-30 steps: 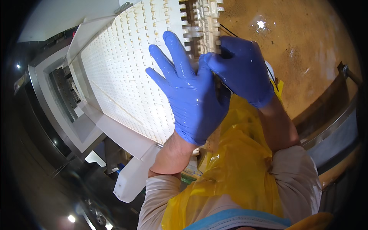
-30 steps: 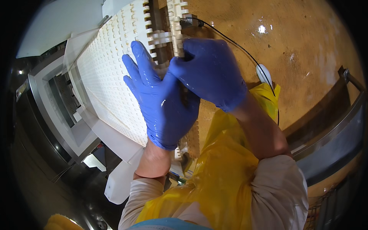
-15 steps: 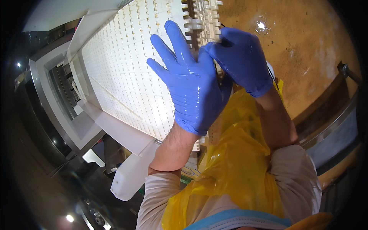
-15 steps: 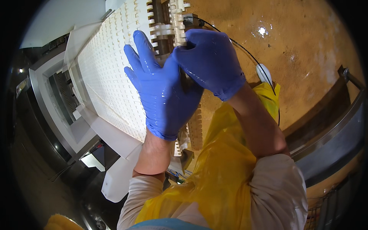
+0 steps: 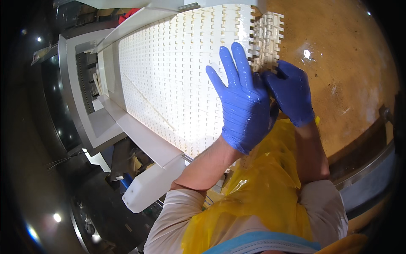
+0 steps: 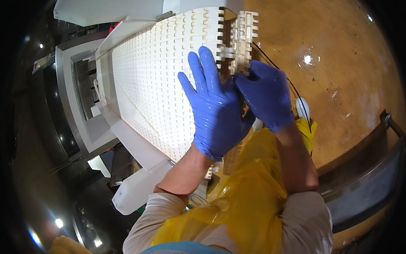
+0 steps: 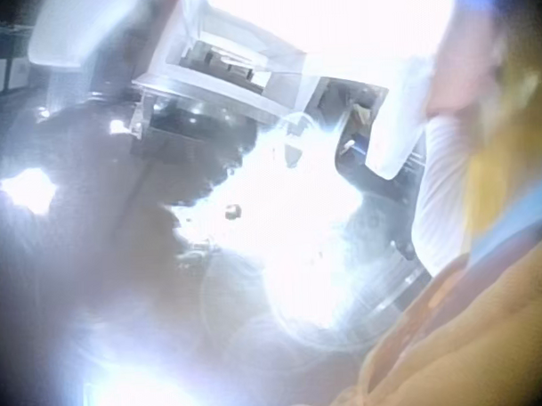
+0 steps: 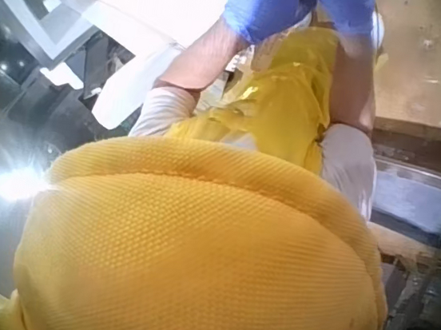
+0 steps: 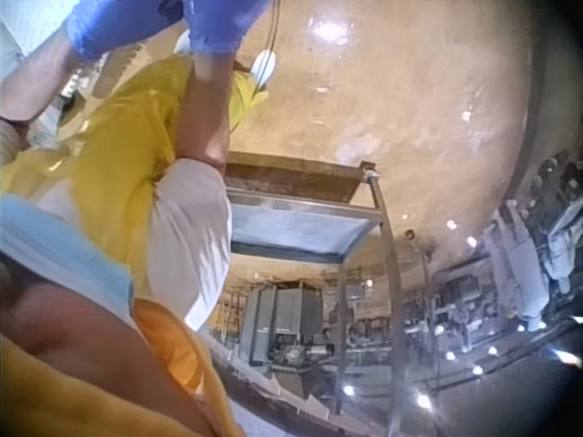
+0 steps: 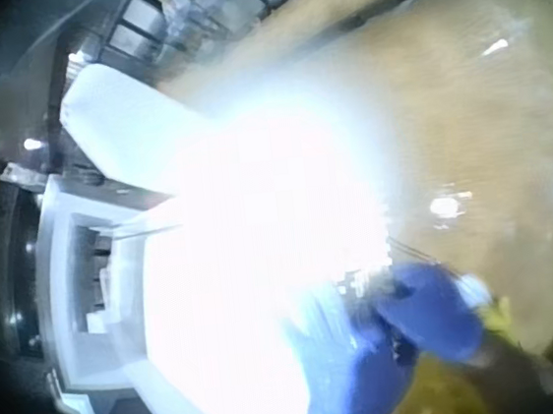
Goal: The person assembles a white plastic machine by inserting a grid-like component into a housing, aligning and pressing it into place, then attaching a long white cover piece. The person wears blue gloves and a yellow apron in a workshop with a wet floor.
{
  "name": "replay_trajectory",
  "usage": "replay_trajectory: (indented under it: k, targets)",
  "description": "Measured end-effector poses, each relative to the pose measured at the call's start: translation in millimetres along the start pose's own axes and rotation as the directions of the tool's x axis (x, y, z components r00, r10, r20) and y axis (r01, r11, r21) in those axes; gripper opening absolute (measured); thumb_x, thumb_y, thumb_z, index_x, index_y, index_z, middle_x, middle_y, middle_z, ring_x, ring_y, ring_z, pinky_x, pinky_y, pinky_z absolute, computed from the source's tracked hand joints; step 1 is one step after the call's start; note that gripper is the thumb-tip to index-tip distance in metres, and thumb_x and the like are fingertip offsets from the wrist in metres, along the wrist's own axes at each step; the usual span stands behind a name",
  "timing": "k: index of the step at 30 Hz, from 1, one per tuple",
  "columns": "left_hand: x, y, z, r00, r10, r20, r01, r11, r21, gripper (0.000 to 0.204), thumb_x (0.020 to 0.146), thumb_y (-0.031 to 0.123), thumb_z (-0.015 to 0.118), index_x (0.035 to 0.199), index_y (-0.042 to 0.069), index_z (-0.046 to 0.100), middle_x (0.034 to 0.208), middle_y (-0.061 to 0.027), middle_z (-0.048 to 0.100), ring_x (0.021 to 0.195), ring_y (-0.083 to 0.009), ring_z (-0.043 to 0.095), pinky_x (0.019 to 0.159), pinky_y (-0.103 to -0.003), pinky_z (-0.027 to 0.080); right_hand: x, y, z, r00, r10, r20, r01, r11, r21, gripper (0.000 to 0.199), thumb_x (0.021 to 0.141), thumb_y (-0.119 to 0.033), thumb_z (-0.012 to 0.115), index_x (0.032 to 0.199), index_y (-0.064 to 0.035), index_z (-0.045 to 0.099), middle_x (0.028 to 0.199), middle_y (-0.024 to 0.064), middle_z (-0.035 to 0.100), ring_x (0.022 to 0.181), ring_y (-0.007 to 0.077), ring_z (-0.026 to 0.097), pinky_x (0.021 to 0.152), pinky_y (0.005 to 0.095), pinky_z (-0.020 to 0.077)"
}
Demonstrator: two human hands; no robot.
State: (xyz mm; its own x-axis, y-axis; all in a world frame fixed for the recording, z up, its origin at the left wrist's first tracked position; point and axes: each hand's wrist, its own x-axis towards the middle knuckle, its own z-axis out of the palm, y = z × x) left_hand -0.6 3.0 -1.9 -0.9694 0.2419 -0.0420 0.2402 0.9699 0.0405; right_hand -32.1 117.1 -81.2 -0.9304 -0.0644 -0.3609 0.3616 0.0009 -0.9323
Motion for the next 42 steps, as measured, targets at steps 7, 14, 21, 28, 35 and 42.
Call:
replay_trajectory:
  k: [7, 14, 21, 28, 35, 42]
  targets:
    - [-3, -7, 5, 0.999, 0.022, -0.036, -0.023, 1.000, -0.012, 0.047, 0.076, 0.014, 0.072, 0.116, -0.010, 0.066, 0.163, -0.0437, 0.021, 0.149, -0.0685, 0.018, 0.109, -0.086, 0.016, -1, -16, 1, 1.000, -0.009, 0.013, 0.010, 0.994, -0.105, 0.024, 0.081, -0.025, 0.076, 0.081, -0.0016, 0.071, 0.069, 0.0152, 0.066, 0.057, 0.0198, 0.060, 0.060, 0.0350, 0.0504]
    - [-1, -12, 0, 0.998, 0.055, -0.031, -0.056, 0.998, -0.037, 0.045, 0.077, 0.020, 0.080, 0.118, 0.003, 0.072, 0.167, -0.0268, 0.029, 0.146, -0.0668, 0.025, 0.106, -0.083, 0.027, 2, -22, 3, 0.977, -0.207, -0.043, 0.179, 0.921, -0.346, 0.025, 0.077, -0.029, 0.074, 0.075, -0.0047, 0.069, 0.072, 0.0184, 0.065, 0.064, 0.0372, 0.064, 0.060, 0.0422, 0.0516]
    - [-4, -19, -2, 0.992, 0.089, -0.092, -0.093, 0.995, -0.044, 0.042, 0.074, 0.017, 0.081, 0.115, 0.009, 0.077, 0.154, -0.0069, 0.049, 0.141, -0.0614, 0.036, 0.106, -0.076, 0.030, -4, -29, 12, 0.968, -0.232, -0.095, 0.192, 0.931, -0.311, 0.024, 0.078, -0.029, 0.075, 0.077, -0.0050, 0.070, 0.075, 0.0187, 0.066, 0.067, 0.0388, 0.065, 0.060, 0.0423, 0.0525]
    - [-5, -22, 3, 0.989, 0.068, -0.130, -0.084, 0.989, -0.122, 0.036, 0.074, 0.017, 0.080, 0.108, 0.006, 0.077, 0.143, -0.0053, 0.058, 0.144, -0.0525, 0.038, 0.109, -0.075, 0.026, -2, -26, 12, 0.982, -0.184, -0.050, 0.173, 0.970, -0.172, 0.017, 0.080, -0.020, 0.078, 0.081, -0.0036, 0.073, 0.068, 0.0120, 0.067, 0.059, 0.0194, 0.064, 0.058, 0.0346, 0.0512]
    - [-2, -19, -2, 0.994, 0.054, -0.092, -0.067, 0.987, -0.144, 0.044, 0.075, 0.019, 0.080, 0.116, 0.005, 0.074, 0.142, -0.0050, 0.056, 0.145, -0.0493, 0.037, 0.110, -0.082, 0.021, -2, -8, 26, 0.984, -0.099, -0.147, 0.107, 0.993, 0.048, 0.017, 0.080, -0.014, 0.077, 0.074, -0.0030, 0.065, 0.064, 0.0013, 0.059, 0.060, 0.0068, 0.051, 0.055, 0.0272, 0.0442]
    - [-3, -17, -2, 0.998, 0.030, -0.052, -0.038, 0.988, -0.148, 0.041, 0.075, 0.013, 0.073, 0.114, 0.006, 0.076, 0.143, -0.0042, 0.055, 0.147, -0.0481, 0.034, 0.112, -0.081, 0.019, -2, 31, 34, 0.987, -0.092, -0.135, 0.149, 0.843, 0.517, 0.015, 0.087, -0.005, 0.073, 0.100, -0.0050, 0.065, 0.089, 0.0024, 0.065, 0.080, 0.0075, 0.059, 0.069, 0.0243, 0.0489]
